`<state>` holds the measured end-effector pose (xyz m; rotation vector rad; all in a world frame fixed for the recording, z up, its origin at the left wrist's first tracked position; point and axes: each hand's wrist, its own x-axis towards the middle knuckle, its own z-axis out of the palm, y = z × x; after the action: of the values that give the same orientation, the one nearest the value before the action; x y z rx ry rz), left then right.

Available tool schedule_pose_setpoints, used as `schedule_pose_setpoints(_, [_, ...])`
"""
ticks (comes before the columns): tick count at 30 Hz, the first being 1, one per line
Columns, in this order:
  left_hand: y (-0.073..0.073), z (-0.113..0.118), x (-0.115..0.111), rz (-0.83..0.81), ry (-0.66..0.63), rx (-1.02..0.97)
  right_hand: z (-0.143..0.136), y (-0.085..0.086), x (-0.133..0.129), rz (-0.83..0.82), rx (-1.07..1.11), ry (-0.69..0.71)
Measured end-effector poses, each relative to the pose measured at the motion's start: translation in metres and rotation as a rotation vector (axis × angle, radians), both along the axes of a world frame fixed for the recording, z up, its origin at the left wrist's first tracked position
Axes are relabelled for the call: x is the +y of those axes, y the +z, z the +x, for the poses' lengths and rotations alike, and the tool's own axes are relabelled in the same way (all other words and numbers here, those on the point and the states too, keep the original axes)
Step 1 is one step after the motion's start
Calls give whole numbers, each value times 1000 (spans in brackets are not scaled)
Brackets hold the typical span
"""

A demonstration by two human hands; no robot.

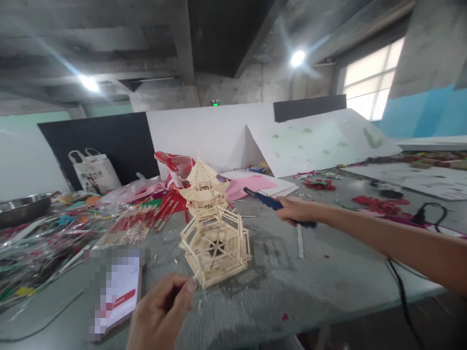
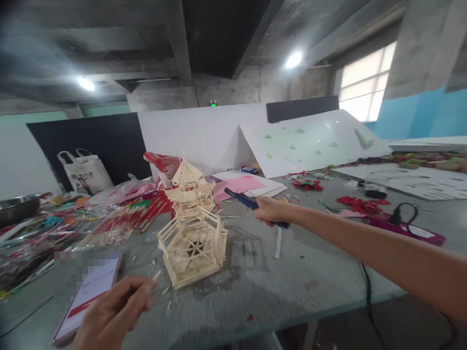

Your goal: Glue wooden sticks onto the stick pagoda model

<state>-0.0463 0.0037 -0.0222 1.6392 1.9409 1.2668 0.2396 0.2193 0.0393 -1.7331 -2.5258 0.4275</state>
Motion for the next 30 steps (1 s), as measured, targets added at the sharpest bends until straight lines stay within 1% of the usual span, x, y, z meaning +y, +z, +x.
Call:
schedule_pose_setpoints(1, [4,6,5,-2,-19,-25,11,-4,-20,-98,164,-53])
schedule_pose_setpoints(3, [9,18,13,5,-67,-65,29,-13,-64,-302,398,-91])
schedule_pose_setpoints(4, [11,24,16,11,-91,-82,35,-17,-87,-386,460,-105])
schedule_pose_setpoints(6, [12,38,20,18,-135,-108,41,-23,-131,-516,481,-122])
schedule_pose_setpoints(8, [11,52,23,27,-168,-130,40,-26,-166,-525,407,-113])
schedule_pose_setpoints(9, [10,59,24,33,-178,-135,38,-27,-178,-483,365,-69])
schedule_pose_setpoints(10, [9,66,26,37,-186,-135,37,-28,-187,-404,334,-1])
schedule_pose_setpoints(11, [8,72,27,41,-188,-127,35,-30,-191,-307,316,76])
schedule_pose_setpoints(13, [7,81,29,51,-171,-95,32,-35,-192,-121,313,207])
schedule_pose_setpoints(15, [8,89,29,66,-144,-58,30,-40,-188,-24,326,256])
schedule_pose_setpoints(17, [10,93,28,80,-109,-38,26,-44,-183,-5,323,293])
schedule_pose_setpoints(20, [14,96,27,69,-69,-22,21,-46,-181,44,297,376])
schedule_pose_setpoints(25, [13,96,27,69,-58,-28,19,-47,-181,120,216,444])
schedule_pose_setpoints(28, [9,98,28,143,-35,-43,20,-46,-180,71,176,433])
schedule_pose_setpoints(30, [6,100,29,204,-12,-42,19,-41,-181,26,185,405])
